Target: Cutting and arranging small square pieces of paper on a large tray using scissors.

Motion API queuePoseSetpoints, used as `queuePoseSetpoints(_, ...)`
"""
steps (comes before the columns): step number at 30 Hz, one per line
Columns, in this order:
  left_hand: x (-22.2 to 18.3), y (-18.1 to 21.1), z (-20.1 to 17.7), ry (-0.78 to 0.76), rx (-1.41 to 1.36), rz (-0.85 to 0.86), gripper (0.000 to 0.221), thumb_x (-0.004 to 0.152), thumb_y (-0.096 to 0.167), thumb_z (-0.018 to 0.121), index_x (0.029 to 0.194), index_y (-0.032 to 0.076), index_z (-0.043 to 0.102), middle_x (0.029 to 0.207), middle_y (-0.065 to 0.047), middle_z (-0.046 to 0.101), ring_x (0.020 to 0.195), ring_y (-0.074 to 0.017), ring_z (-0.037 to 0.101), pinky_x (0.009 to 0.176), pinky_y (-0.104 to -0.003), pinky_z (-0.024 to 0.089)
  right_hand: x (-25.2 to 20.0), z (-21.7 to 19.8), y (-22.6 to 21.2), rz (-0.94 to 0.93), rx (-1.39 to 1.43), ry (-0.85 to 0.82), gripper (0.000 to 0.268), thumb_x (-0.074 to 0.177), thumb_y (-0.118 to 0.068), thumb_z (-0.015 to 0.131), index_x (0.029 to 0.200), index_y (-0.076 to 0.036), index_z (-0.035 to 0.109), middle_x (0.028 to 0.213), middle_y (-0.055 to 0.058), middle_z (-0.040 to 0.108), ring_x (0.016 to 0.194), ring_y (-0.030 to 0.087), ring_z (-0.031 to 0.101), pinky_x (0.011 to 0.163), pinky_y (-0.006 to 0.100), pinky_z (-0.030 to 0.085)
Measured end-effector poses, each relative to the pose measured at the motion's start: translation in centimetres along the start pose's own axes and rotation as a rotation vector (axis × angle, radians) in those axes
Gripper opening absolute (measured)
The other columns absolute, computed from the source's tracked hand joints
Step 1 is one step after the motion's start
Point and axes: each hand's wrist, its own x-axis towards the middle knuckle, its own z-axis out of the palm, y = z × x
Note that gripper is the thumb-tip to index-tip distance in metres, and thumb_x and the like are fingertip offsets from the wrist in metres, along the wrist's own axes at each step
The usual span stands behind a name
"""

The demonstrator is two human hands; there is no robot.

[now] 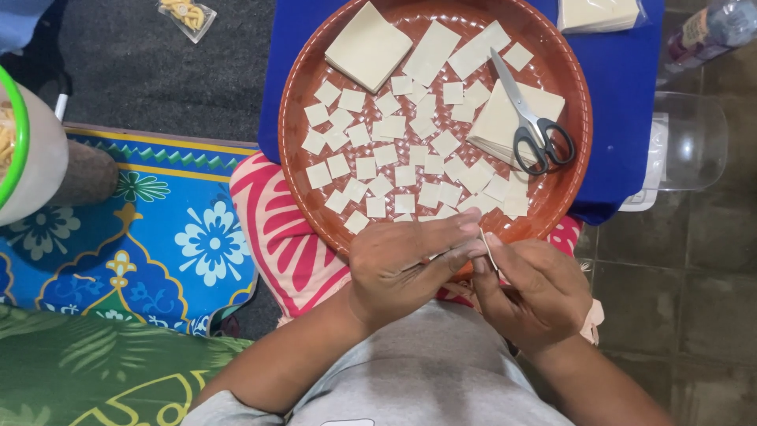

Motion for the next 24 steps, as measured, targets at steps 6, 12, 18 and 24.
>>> queuePoseSetpoints(6, -0.26, -0.21, 0.13, 0.015, -0.031, -0.050, 0.018, 0.096, 0.007, 0.077, 0.113, 0.003, 0.073, 0.115, -0.012, 0.075, 0.103, -0.0235, 0.081, 0.088, -0.031, 0.071, -0.09, -0.15, 0.15, -0.004, 0.007, -0.017, 0.020, 0.094, 0.001, 0.077, 0.113, 0.002, 0.070, 0.087, 0.016, 0.070, 0.069, 0.026, 0.067, 0.064, 0.038, 0.059)
queuePoseSetpoints(12, -0.49, -0.38, 0.06, -0.006, -0.053, -0.056, 0.013, 0.097, 0.005, 0.076, 0.110, 0.009, 0.075, 0.114, -0.014, 0.076, 0.106, -0.0257, 0.080, 0.086, -0.030, 0.071, -0.22, -0.07, 0.18, 0.005, 0.017, -0.012, 0.020, 0.094, 0.003, 0.077, 0.113, 0.002, 0.071, 0.085, 0.015, 0.069, 0.068, 0.026, 0.065, 0.065, 0.038, 0.058)
queuePoseSetpoints(18, -0.46, -0.46, 0.03, -0.005, -0.003, 0.017, 0.015, 0.097, 0.002, 0.078, 0.111, 0.007, 0.074, 0.113, -0.010, 0.076, 0.104, -0.0271, 0.081, 0.078, -0.029, 0.071, -0.51, -0.13, 0.34, 0.001, 0.031, -0.022, 0.022, 0.094, 0.003, 0.077, 0.115, 0.002, 0.071, 0.089, 0.014, 0.070, 0.071, 0.025, 0.066, 0.065, 0.038, 0.059)
queuePoseSetpoints(24, -0.45, -0.51, -0.04, -0.009, -0.015, 0.009, 0.017, 0.096, 0.004, 0.079, 0.113, 0.007, 0.073, 0.114, -0.011, 0.076, 0.106, -0.0252, 0.081, 0.084, -0.030, 0.071, 0.11, -0.09, -0.01, 0.002, 0.006, -0.020, 0.018, 0.095, 0.002, 0.076, 0.113, 0.001, 0.072, 0.086, 0.013, 0.070, 0.068, 0.024, 0.065, 0.065, 0.036, 0.057)
